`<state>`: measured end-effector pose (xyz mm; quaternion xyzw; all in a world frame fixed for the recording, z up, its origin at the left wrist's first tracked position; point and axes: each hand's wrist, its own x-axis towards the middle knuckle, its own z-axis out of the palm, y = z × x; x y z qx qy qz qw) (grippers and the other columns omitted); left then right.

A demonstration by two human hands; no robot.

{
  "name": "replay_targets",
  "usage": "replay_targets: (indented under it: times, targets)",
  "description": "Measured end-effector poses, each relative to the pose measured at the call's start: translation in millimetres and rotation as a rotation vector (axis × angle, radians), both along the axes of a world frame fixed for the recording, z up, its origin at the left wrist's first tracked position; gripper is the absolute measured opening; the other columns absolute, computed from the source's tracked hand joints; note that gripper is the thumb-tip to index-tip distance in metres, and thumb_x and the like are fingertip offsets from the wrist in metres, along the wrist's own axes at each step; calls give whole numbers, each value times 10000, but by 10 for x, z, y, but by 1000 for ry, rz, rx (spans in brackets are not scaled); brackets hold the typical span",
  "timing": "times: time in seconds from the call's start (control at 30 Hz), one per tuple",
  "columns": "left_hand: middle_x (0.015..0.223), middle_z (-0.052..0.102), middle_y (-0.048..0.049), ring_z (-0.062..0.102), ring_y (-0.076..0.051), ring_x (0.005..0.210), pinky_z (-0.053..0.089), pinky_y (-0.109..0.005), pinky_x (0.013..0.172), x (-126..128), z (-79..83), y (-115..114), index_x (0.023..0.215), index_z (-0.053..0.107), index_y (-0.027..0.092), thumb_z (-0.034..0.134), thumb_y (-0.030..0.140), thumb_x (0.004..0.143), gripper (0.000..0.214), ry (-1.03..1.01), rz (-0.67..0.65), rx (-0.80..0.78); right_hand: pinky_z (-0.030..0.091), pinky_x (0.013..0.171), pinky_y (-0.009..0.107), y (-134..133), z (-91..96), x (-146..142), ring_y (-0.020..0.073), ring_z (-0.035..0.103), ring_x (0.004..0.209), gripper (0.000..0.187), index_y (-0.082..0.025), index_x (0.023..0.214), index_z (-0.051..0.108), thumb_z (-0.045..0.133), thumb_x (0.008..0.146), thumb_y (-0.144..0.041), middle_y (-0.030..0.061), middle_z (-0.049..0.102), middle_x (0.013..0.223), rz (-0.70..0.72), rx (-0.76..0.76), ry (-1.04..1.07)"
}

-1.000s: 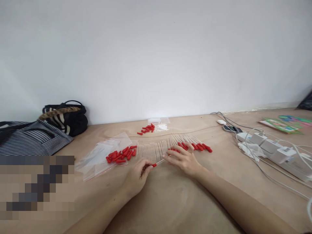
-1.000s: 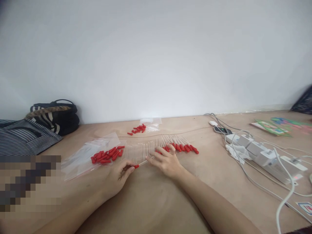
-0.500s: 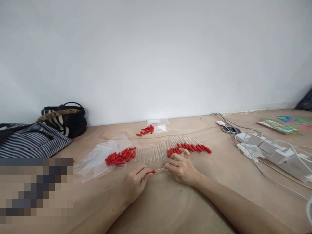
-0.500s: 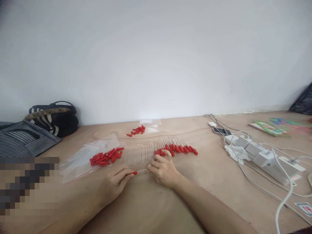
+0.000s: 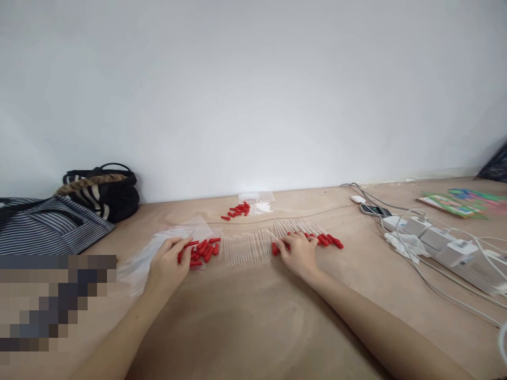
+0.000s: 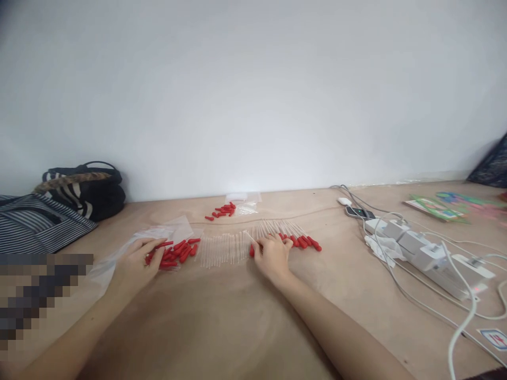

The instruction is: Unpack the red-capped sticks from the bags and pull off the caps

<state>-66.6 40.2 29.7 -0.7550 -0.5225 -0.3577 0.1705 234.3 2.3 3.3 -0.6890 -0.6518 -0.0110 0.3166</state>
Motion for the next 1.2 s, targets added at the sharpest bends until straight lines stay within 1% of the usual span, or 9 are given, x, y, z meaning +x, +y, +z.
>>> replay_targets:
  times: [0.1, 0.2, 0.33, 0.43, 0.6, 0.73, 0.93, 1.03, 1.2]
  targets:
    - [908, 607, -64, 595, -221, 830, 455, -306, 748, -36, 1, -5, 949, 551, 156, 404, 243, 802, 226, 22, 50, -60, 204, 706, 366, 92, 7, -122, 219, 513, 809, 280, -203, 628, 637, 453, 825, -278, 51, 666, 700, -50, -28, -69]
    - [873, 621, -42, 598, -212, 791, 449, -295, 713, -54, -14, 2, 914, 521, 167, 415, 253, 808, 174, 52, 74, -100, 204, 715, 381, 185, 10, -208, 228, 517, 816, 246, -196, 676, 645, 450, 819, -243, 73, 673, 721, -59, -20, -121]
    - [749, 655, -52, 597, -225, 728, 404, -305, 662, -41, -54, 20, 794, 571, 181, 438, 306, 799, 183, 186, 150, -37, 205, 725, 392, 250, 1, -316, 234, 519, 838, 232, -184, 701, 637, 436, 812, -214, 83, 677, 767, -47, -23, -175]
    - [748, 673, -65, 592, -253, 745, 355, -330, 642, -13, -68, 7, 771, 611, 186, 460, 322, 793, 204, 279, 205, -27, 208, 722, 396, 255, -3, -394, 243, 516, 844, 233, -175, 712, 636, 431, 813, -218, 97, 672, 794, -40, -27, -202]
    - [799, 669, -68, 561, -257, 771, 322, -320, 626, 53, -66, -34, 802, 647, 190, 502, 409, 774, 264, 257, 224, 45, 214, 716, 390, 251, 11, -490, 248, 513, 843, 207, -171, 737, 642, 446, 793, -205, 109, 660, 819, -44, -50, -224]
    - [804, 650, -64, 547, -235, 768, 337, -317, 659, 213, -103, -115, 783, 652, 196, 515, 388, 775, 236, 200, 93, 97, 211, 719, 391, 253, 31, -552, 247, 525, 822, 186, -161, 755, 649, 471, 771, -210, 119, 658, 768, -70, -90, -205]
    - [810, 639, -46, 549, -210, 813, 351, -330, 728, 513, -210, -305, 797, 641, 215, 524, 304, 777, 148, 198, -215, -29, 204, 723, 379, 246, 47, -554, 229, 535, 779, 213, -188, 746, 665, 462, 783, -241, 95, 657, 682, -73, -123, -151]
    - [795, 636, -44, 547, -204, 796, 348, -328, 715, 534, -217, -334, 782, 641, 213, 530, 278, 776, 129, 173, -272, -26, 200, 715, 367, 218, 55, -372, 218, 531, 785, 221, -215, 772, 662, 451, 800, -276, 57, 666, 698, -57, -63, -122]
    - [759, 629, -36, 542, -200, 769, 346, -324, 701, 503, -201, -312, 757, 639, 209, 528, 246, 777, 120, 139, -285, -16, 201, 690, 336, 101, 2, 236, 197, 506, 804, 185, -235, 770, 665, 493, 791, -301, 28, 662, 785, -56, 28, -169]
